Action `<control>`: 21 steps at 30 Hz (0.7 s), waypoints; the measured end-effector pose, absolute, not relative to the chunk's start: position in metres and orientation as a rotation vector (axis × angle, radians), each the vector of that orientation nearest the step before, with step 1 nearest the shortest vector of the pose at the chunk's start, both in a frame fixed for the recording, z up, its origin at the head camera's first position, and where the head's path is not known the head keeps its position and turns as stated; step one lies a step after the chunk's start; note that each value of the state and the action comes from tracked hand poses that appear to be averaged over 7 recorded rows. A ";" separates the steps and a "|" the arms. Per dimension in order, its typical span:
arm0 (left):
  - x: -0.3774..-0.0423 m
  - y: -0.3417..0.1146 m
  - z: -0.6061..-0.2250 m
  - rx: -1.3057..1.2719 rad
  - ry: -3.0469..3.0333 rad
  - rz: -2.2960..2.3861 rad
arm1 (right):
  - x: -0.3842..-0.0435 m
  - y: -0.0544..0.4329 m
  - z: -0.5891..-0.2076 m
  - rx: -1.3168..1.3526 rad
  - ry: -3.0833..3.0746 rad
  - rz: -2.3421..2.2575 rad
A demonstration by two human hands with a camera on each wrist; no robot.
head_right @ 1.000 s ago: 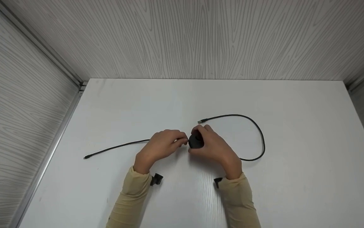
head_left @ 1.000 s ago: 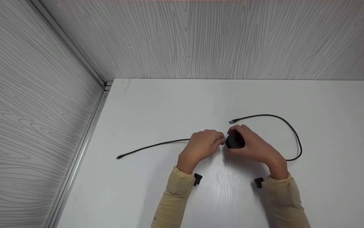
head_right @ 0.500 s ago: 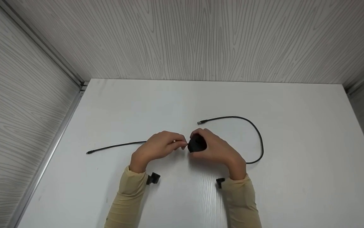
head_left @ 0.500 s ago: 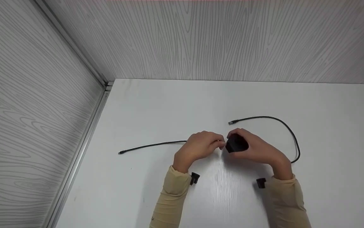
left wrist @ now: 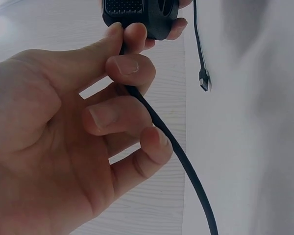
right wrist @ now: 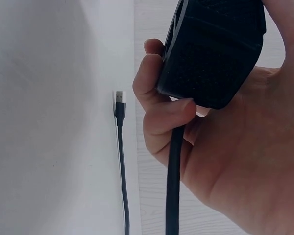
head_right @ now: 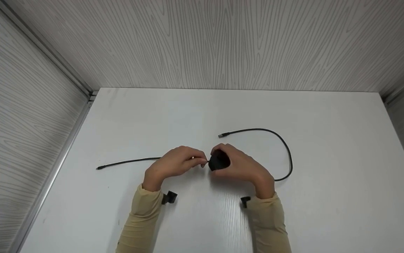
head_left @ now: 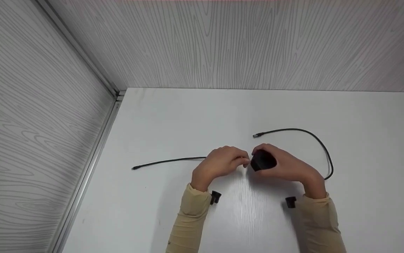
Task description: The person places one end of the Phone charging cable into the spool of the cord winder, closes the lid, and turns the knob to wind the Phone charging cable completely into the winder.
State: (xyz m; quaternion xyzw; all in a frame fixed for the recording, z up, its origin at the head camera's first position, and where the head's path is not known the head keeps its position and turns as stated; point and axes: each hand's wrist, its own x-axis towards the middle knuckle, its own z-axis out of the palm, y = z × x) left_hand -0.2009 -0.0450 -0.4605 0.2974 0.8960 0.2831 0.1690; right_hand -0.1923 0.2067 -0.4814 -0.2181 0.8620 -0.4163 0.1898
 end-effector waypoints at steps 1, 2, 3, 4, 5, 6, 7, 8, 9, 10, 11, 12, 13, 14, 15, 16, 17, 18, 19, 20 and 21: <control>-0.201 -0.045 -0.461 0.851 2.545 0.806 | -0.193 0.207 -0.481 -0.614 2.421 -1.168; -0.201 -0.045 -0.460 0.856 2.540 0.810 | -0.193 0.207 -0.481 -0.611 2.419 -1.165; -0.202 -0.046 -0.461 0.856 2.533 0.822 | -0.193 0.207 -0.480 -0.609 2.415 -1.167; -0.202 -0.046 -0.461 0.853 2.527 0.836 | -0.193 0.207 -0.480 -0.605 2.415 -1.170; -0.202 -0.046 -0.461 0.844 2.520 0.852 | -0.193 0.207 -0.479 -0.598 2.415 -1.174; -0.202 -0.046 -0.462 0.832 2.512 0.873 | -0.193 0.208 -0.479 -0.590 2.421 -1.174; -0.202 -0.047 -0.463 0.814 2.509 0.886 | -0.193 0.208 -0.479 -0.578 2.431 -1.172; -0.201 -0.048 -0.463 0.794 2.515 0.890 | -0.192 0.209 -0.479 -0.565 2.445 -1.170; -0.201 -0.049 -0.465 0.769 2.527 0.892 | -0.192 0.210 -0.480 -0.549 2.463 -1.168; -0.201 -0.051 -0.466 0.742 2.542 0.888 | -0.192 0.211 -0.480 -0.529 2.485 -1.162; -0.201 -0.053 -0.467 0.717 2.560 0.881 | -0.192 0.213 -0.480 -0.507 2.506 -1.155; -0.201 -0.056 -0.467 0.689 2.577 0.874 | -0.192 0.216 -0.480 -0.485 2.529 -1.149; -0.202 -0.060 -0.468 0.660 2.598 0.864 | -0.192 0.219 -0.480 -0.463 2.550 -1.146; -0.203 -0.063 -0.467 0.627 2.614 0.866 | -0.192 0.222 -0.480 -0.438 2.566 -1.144; -0.204 -0.068 -0.467 0.595 2.627 0.874 | -0.192 0.225 -0.479 -0.414 2.577 -1.144; -0.205 -0.072 -0.467 0.564 2.635 0.887 | -0.192 0.228 -0.478 -0.386 2.585 -1.146; -0.207 -0.077 -0.466 0.533 2.644 0.899 | -0.192 0.232 -0.477 -0.362 2.594 -1.146; -0.208 -0.081 -0.465 0.500 2.654 0.912 | -0.193 0.235 -0.475 -0.339 2.601 -1.147; -0.209 -0.085 -0.464 0.468 2.666 0.924 | -0.193 0.237 -0.474 -0.315 2.607 -1.145; -0.210 -0.089 -0.464 0.438 2.680 0.932 | -0.193 0.239 -0.473 -0.292 2.613 -1.143; -0.211 -0.093 -0.463 0.413 2.694 0.936 | -0.193 0.241 -0.472 -0.275 2.617 -1.145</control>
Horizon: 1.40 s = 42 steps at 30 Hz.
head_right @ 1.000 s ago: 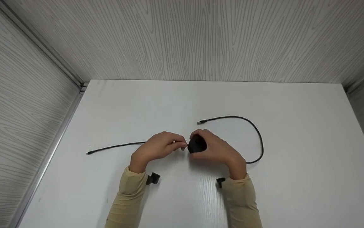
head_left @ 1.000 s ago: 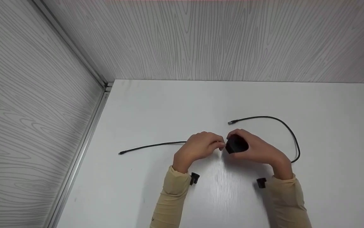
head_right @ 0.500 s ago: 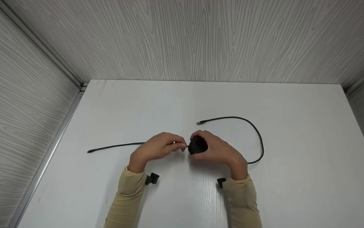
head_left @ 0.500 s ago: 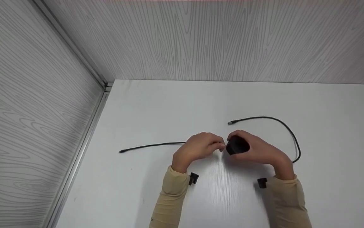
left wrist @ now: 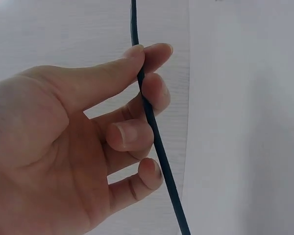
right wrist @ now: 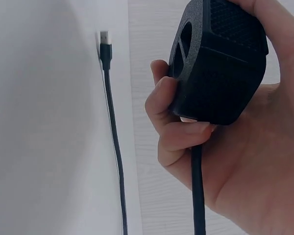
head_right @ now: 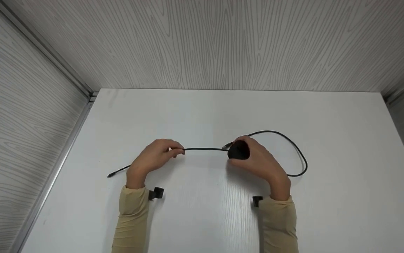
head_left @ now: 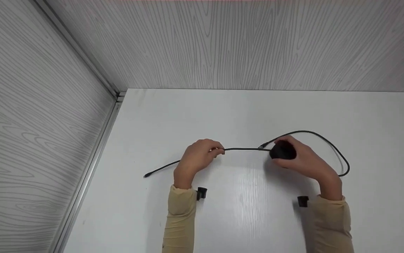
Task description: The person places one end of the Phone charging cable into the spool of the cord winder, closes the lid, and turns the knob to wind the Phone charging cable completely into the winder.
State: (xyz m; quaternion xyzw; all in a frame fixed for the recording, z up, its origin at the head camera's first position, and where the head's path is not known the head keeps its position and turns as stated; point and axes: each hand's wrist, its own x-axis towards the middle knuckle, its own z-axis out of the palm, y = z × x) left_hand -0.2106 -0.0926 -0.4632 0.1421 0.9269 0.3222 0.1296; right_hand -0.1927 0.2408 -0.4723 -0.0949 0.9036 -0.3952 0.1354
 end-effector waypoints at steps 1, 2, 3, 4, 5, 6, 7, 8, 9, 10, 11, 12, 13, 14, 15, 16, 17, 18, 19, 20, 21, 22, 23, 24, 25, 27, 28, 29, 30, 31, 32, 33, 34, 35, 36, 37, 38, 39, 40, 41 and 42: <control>-0.211 -0.095 -0.463 0.389 2.706 0.938 | -0.192 0.242 -0.472 -0.260 2.622 -1.144; -0.211 -0.096 -0.464 0.371 2.723 0.926 | -0.192 0.242 -0.472 -0.252 2.629 -1.141; -0.211 -0.096 -0.464 0.357 2.739 0.912 | -0.192 0.242 -0.472 -0.252 2.635 -1.145; -0.211 -0.095 -0.465 0.347 2.756 0.891 | -0.192 0.240 -0.472 -0.252 2.642 -1.147; -0.211 -0.094 -0.466 0.340 2.771 0.866 | -0.192 0.239 -0.473 -0.259 2.648 -1.154; -0.210 -0.092 -0.468 0.335 2.778 0.845 | -0.192 0.236 -0.474 -0.271 2.652 -1.162; -0.210 -0.089 -0.469 0.336 2.784 0.825 | -0.193 0.234 -0.474 -0.287 2.659 -1.168; -0.210 -0.086 -0.469 0.343 2.782 0.815 | -0.193 0.231 -0.475 -0.308 2.663 -1.177; -0.209 -0.083 -0.469 0.356 2.768 0.819 | -0.193 0.228 -0.476 -0.331 2.664 -1.187; -0.208 -0.079 -0.469 0.379 2.752 0.824 | -0.193 0.225 -0.476 -0.347 2.658 -1.196; -0.207 -0.075 -0.469 0.407 2.729 0.837 | -0.193 0.221 -0.476 -0.368 2.651 -1.205; -0.207 -0.071 -0.468 0.441 2.707 0.849 | -0.193 0.218 -0.476 -0.389 2.644 -1.208; -0.206 -0.067 -0.468 0.479 2.688 0.855 | -0.194 0.215 -0.477 -0.411 2.641 -1.207; -0.205 -0.062 -0.467 0.516 2.671 0.859 | -0.193 0.211 -0.477 -0.427 2.636 -1.206; -0.205 -0.057 -0.467 0.554 2.659 0.855 | -0.193 0.207 -0.478 -0.445 2.637 -1.201; -0.205 -0.053 -0.467 0.591 2.656 0.841 | -0.193 0.204 -0.478 -0.461 2.641 -1.191; -0.204 -0.049 -0.466 0.623 2.655 0.828 | -0.193 0.200 -0.479 -0.479 2.652 -1.176; -0.204 -0.044 -0.467 0.651 2.660 0.810 | -0.193 0.197 -0.480 -0.495 2.662 -1.161; -0.204 -0.041 -0.468 0.679 2.667 0.795 | -0.192 0.194 -0.481 -0.511 2.676 -1.144; -0.204 -0.038 -0.468 0.702 2.675 0.780 | -0.192 0.191 -0.482 -0.523 2.686 -1.128; -0.204 -0.035 -0.469 0.722 2.683 0.766 | -0.192 0.189 -0.483 -0.537 2.696 -1.110; -0.203 -0.034 -0.470 0.737 2.689 0.759 | -0.192 0.187 -0.484 -0.547 2.702 -1.096; -0.203 -0.033 -0.471 0.746 2.692 0.759 | -0.191 0.186 -0.485 -0.555 2.704 -1.086; -0.203 -0.032 -0.472 0.751 2.696 0.761 | -0.191 0.186 -0.486 -0.558 2.700 -1.082; -0.202 -0.033 -0.472 0.753 2.691 0.769 | -0.191 0.186 -0.486 -0.562 2.696 -1.076; -0.202 -0.034 -0.473 0.745 2.667 0.802 | -0.191 0.186 -0.487 -0.567 2.686 -1.078; -0.201 -0.035 -0.472 0.740 2.651 0.825 | -0.191 0.186 -0.486 -0.569 2.682 -1.081; -0.201 -0.036 -0.472 0.736 2.637 0.843 | -0.191 0.187 -0.486 -0.573 2.681 -1.083; -0.201 -0.037 -0.471 0.734 2.626 0.855 | -0.191 0.187 -0.485 -0.577 2.680 -1.083; -0.201 -0.037 -0.471 0.733 2.612 0.866 | -0.190 0.187 -0.485 -0.582 2.682 -1.079; -0.201 -0.037 -0.471 0.732 2.601 0.871 | -0.190 0.187 -0.484 -0.589 2.687 -1.075; -0.201 -0.037 -0.471 0.731 2.591 0.871 | -0.190 0.188 -0.484 -0.588 2.691 -1.069; -0.201 -0.037 -0.471 0.731 2.584 0.864 | -0.190 0.187 -0.484 -0.585 2.696 -1.060; -0.201 -0.036 -0.471 0.733 2.579 0.850 | -0.189 0.187 -0.484 -0.581 2.703 -1.047; -0.201 -0.036 -0.471 0.736 2.570 0.838 | -0.189 0.187 -0.484 -0.572 2.710 -1.033; -0.201 -0.035 -0.471 0.736 2.559 0.828 | -0.189 0.187 -0.484 -0.567 2.717 -1.019; -0.201 -0.034 -0.472 0.737 2.552 0.817 | -0.188 0.187 -0.484 -0.565 2.725 -1.005; -0.201 -0.034 -0.472 0.739 2.548 0.807 | -0.188 0.187 -0.483 -0.563 2.730 -0.993; -0.201 -0.033 -0.473 0.740 2.544 0.803 | -0.188 0.187 -0.483 -0.562 2.735 -0.982; -0.201 -0.032 -0.473 0.744 2.545 0.798 | -0.188 0.187 -0.483 -0.563 2.738 -0.975; -0.201 -0.032 -0.474 0.749 2.548 0.794 | -0.188 0.187 -0.483 -0.566 2.737 -0.972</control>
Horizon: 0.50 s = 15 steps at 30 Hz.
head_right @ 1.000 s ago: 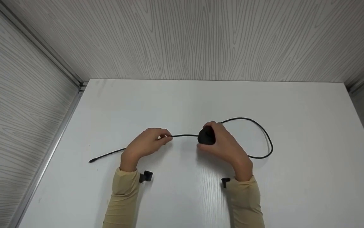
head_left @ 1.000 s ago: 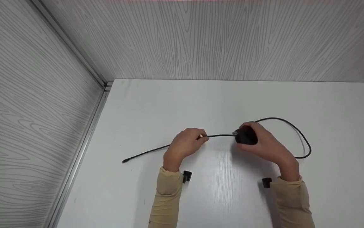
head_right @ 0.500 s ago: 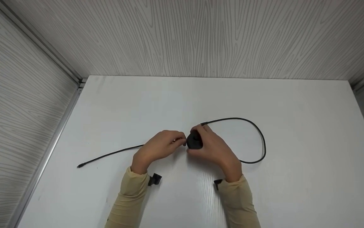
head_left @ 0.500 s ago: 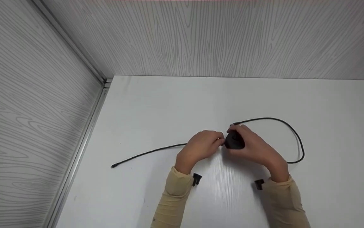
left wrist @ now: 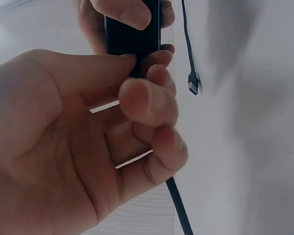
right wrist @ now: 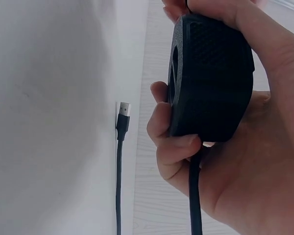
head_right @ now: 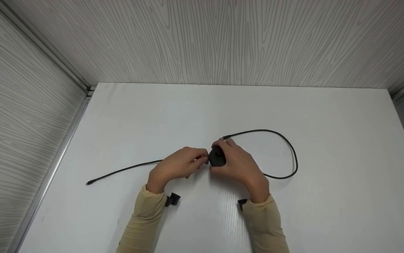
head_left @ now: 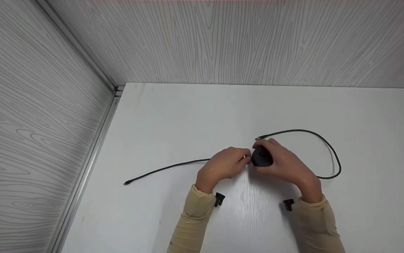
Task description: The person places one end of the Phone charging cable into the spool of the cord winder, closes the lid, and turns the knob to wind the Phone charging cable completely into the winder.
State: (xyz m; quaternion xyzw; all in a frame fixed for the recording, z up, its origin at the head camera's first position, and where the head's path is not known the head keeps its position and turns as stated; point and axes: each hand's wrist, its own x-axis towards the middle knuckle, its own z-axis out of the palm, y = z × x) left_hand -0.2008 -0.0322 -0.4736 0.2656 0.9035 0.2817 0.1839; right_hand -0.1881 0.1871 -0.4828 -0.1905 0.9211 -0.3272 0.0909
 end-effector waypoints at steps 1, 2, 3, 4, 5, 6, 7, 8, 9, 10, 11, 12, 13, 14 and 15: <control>-0.201 -0.032 -0.474 0.757 2.553 0.789 | -0.188 0.188 -0.482 -0.571 2.734 -0.971; -0.201 -0.031 -0.474 0.767 2.559 0.782 | -0.188 0.189 -0.482 -0.572 2.731 -0.972; -0.201 -0.031 -0.474 0.775 2.562 0.780 | -0.188 0.189 -0.481 -0.572 2.724 -0.974; -0.201 -0.031 -0.474 0.781 2.564 0.780 | -0.188 0.190 -0.481 -0.571 2.718 -0.977; -0.201 -0.031 -0.474 0.794 2.566 0.775 | -0.188 0.191 -0.480 -0.577 2.711 -0.982; -0.202 -0.032 -0.474 0.805 2.560 0.779 | -0.188 0.192 -0.479 -0.583 2.701 -0.987; -0.202 -0.032 -0.474 0.820 2.553 0.785 | -0.188 0.193 -0.479 -0.590 2.694 -0.991; -0.202 -0.033 -0.475 0.834 2.545 0.793 | -0.188 0.194 -0.478 -0.596 2.685 -0.997; -0.202 -0.034 -0.475 0.848 2.535 0.805 | -0.188 0.195 -0.478 -0.607 2.677 -1.003; -0.203 -0.034 -0.475 0.864 2.523 0.820 | -0.188 0.196 -0.477 -0.617 2.670 -1.010; -0.203 -0.035 -0.475 0.883 2.507 0.836 | -0.188 0.197 -0.477 -0.630 2.660 -1.016; -0.204 -0.037 -0.475 0.896 2.489 0.856 | -0.187 0.198 -0.478 -0.643 2.649 -1.023; -0.204 -0.038 -0.475 0.909 2.473 0.873 | -0.187 0.200 -0.477 -0.656 2.637 -1.035; -0.204 -0.039 -0.474 0.920 2.454 0.893 | -0.187 0.201 -0.478 -0.670 2.622 -1.049; -0.204 -0.041 -0.474 0.929 2.434 0.914 | -0.187 0.202 -0.478 -0.685 2.607 -1.065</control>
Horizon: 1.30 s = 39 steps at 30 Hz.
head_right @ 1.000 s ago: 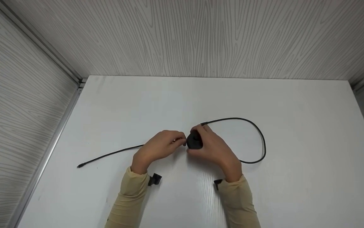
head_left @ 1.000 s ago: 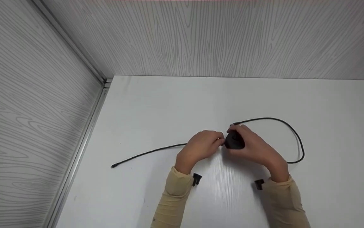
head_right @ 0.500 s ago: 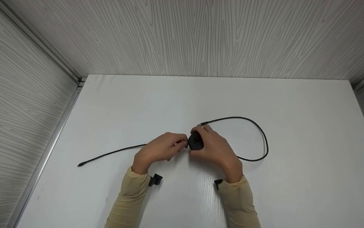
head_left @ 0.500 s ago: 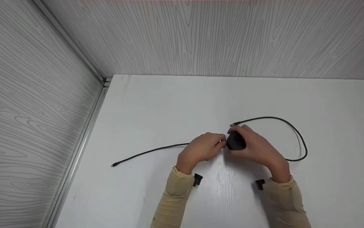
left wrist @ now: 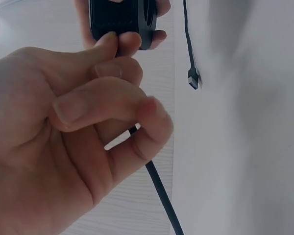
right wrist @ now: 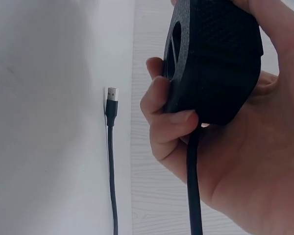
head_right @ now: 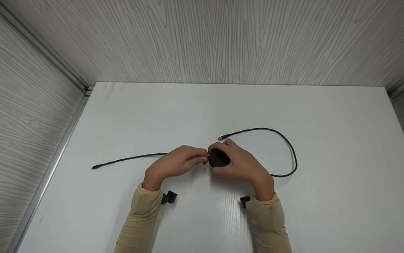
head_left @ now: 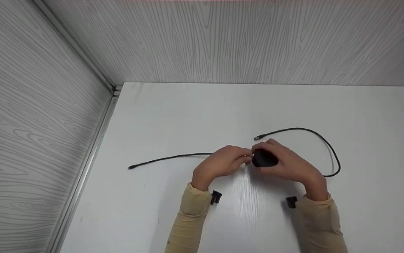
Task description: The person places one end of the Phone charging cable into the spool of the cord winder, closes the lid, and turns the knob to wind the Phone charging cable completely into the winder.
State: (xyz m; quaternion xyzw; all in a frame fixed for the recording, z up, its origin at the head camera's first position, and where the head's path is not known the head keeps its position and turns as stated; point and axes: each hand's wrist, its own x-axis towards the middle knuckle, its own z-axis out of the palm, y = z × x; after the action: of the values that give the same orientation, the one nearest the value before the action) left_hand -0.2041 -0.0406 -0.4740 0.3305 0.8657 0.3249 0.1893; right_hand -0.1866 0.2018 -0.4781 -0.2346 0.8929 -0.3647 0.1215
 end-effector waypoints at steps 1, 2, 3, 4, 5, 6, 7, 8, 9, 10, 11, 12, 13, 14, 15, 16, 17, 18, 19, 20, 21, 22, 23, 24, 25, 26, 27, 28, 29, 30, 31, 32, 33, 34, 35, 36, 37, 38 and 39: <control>-0.204 -0.042 -0.474 0.940 2.414 0.933 | -0.186 0.203 -0.478 -0.701 2.590 -1.081; -0.205 -0.044 -0.473 0.949 2.398 0.947 | -0.186 0.204 -0.479 -0.718 2.572 -1.096; -0.205 -0.045 -0.473 0.955 2.382 0.961 | -0.186 0.204 -0.479 -0.732 2.555 -1.111; -0.205 -0.046 -0.473 0.963 2.370 0.971 | -0.186 0.205 -0.479 -0.746 2.540 -1.123; -0.205 -0.048 -0.473 0.971 2.358 0.980 | -0.186 0.205 -0.480 -0.759 2.528 -1.131; -0.205 -0.049 -0.473 0.981 2.347 0.986 | -0.186 0.206 -0.480 -0.771 2.515 -1.137; -0.205 -0.050 -0.473 0.988 2.337 0.992 | -0.186 0.206 -0.480 -0.784 2.505 -1.141; -0.205 -0.051 -0.473 0.994 2.328 0.996 | -0.186 0.207 -0.480 -0.795 2.495 -1.147; -0.205 -0.051 -0.473 0.999 2.320 1.000 | -0.186 0.207 -0.481 -0.803 2.485 -1.153; -0.205 -0.052 -0.473 1.006 2.313 1.004 | -0.187 0.208 -0.481 -0.816 2.476 -1.159; -0.205 -0.052 -0.474 1.010 2.304 1.009 | -0.187 0.208 -0.481 -0.825 2.467 -1.164; -0.205 -0.053 -0.473 1.013 2.296 1.016 | -0.187 0.208 -0.480 -0.835 2.460 -1.169; -0.205 -0.054 -0.473 1.015 2.291 1.021 | -0.187 0.209 -0.480 -0.845 2.455 -1.172; -0.205 -0.054 -0.472 1.017 2.286 1.028 | -0.187 0.209 -0.480 -0.852 2.451 -1.175; -0.205 -0.054 -0.472 1.018 2.281 1.033 | -0.186 0.209 -0.479 -0.854 2.444 -1.178; -0.205 -0.055 -0.472 1.020 2.276 1.037 | -0.186 0.210 -0.479 -0.857 2.440 -1.181; -0.205 -0.055 -0.471 1.023 2.271 1.039 | -0.186 0.210 -0.479 -0.853 2.434 -1.184; -0.205 -0.055 -0.471 1.025 2.265 1.043 | -0.186 0.210 -0.479 -0.846 2.429 -1.188; -0.205 -0.056 -0.470 1.025 2.259 1.044 | -0.186 0.211 -0.479 -0.838 2.423 -1.191; -0.205 -0.056 -0.471 1.022 2.253 1.046 | -0.185 0.211 -0.479 -0.826 2.416 -1.198; -0.205 -0.056 -0.471 1.021 2.249 1.049 | -0.185 0.211 -0.479 -0.815 2.410 -1.202; -0.205 -0.057 -0.471 1.023 2.246 1.053 | -0.185 0.211 -0.479 -0.805 2.405 -1.209; -0.205 -0.057 -0.472 1.028 2.245 1.055 | -0.184 0.212 -0.479 -0.792 2.403 -1.213; -0.206 -0.058 -0.472 1.029 2.245 1.053 | -0.184 0.212 -0.479 -0.782 2.408 -1.212; -0.206 -0.059 -0.472 1.031 2.248 1.056 | -0.184 0.213 -0.479 -0.771 2.410 -1.215; -0.206 -0.060 -0.473 1.031 2.249 1.061 | -0.184 0.215 -0.479 -0.761 2.411 -1.220; -0.206 -0.061 -0.474 1.031 2.252 1.062 | -0.183 0.216 -0.479 -0.755 2.415 -1.222; -0.206 -0.061 -0.474 1.029 2.253 1.061 | -0.183 0.217 -0.478 -0.749 2.415 -1.226; -0.206 -0.062 -0.474 1.021 2.254 1.059 | -0.183 0.217 -0.479 -0.742 2.419 -1.223; -0.206 -0.062 -0.474 1.006 2.256 1.061 | -0.183 0.218 -0.478 -0.737 2.422 -1.222; -0.206 -0.062 -0.474 0.994 2.260 1.066 | -0.183 0.218 -0.478 -0.731 2.421 -1.223; -0.206 -0.061 -0.474 0.979 2.266 1.063 | -0.183 0.218 -0.478 -0.728 2.425 -1.221; -0.206 -0.061 -0.473 0.964 2.271 1.058 | -0.184 0.217 -0.477 -0.723 2.432 -1.214; -0.207 -0.061 -0.472 0.944 2.278 1.056 | -0.184 0.217 -0.477 -0.717 2.438 -1.209; -0.207 -0.061 -0.471 0.912 2.292 1.059 | -0.185 0.217 -0.476 -0.704 2.450 -1.201; -0.207 -0.062 -0.470 0.879 2.305 1.062 | -0.185 0.217 -0.475 -0.687 2.465 -1.194; -0.207 -0.062 -0.469 0.842 2.318 1.062 | -0.185 0.217 -0.474 -0.669 2.482 -1.184; -0.207 -0.064 -0.469 0.804 2.330 1.063 | -0.185 0.218 -0.473 -0.651 2.498 -1.177; -0.207 -0.065 -0.469 0.762 2.343 1.067 | -0.185 0.219 -0.473 -0.632 2.512 -1.172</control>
State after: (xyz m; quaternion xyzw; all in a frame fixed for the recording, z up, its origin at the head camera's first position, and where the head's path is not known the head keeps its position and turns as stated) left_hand -0.2073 -0.0651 -0.4688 0.2765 0.8501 0.3869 0.2264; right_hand -0.1854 0.2185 -0.4728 -0.2197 0.8737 -0.4076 0.1490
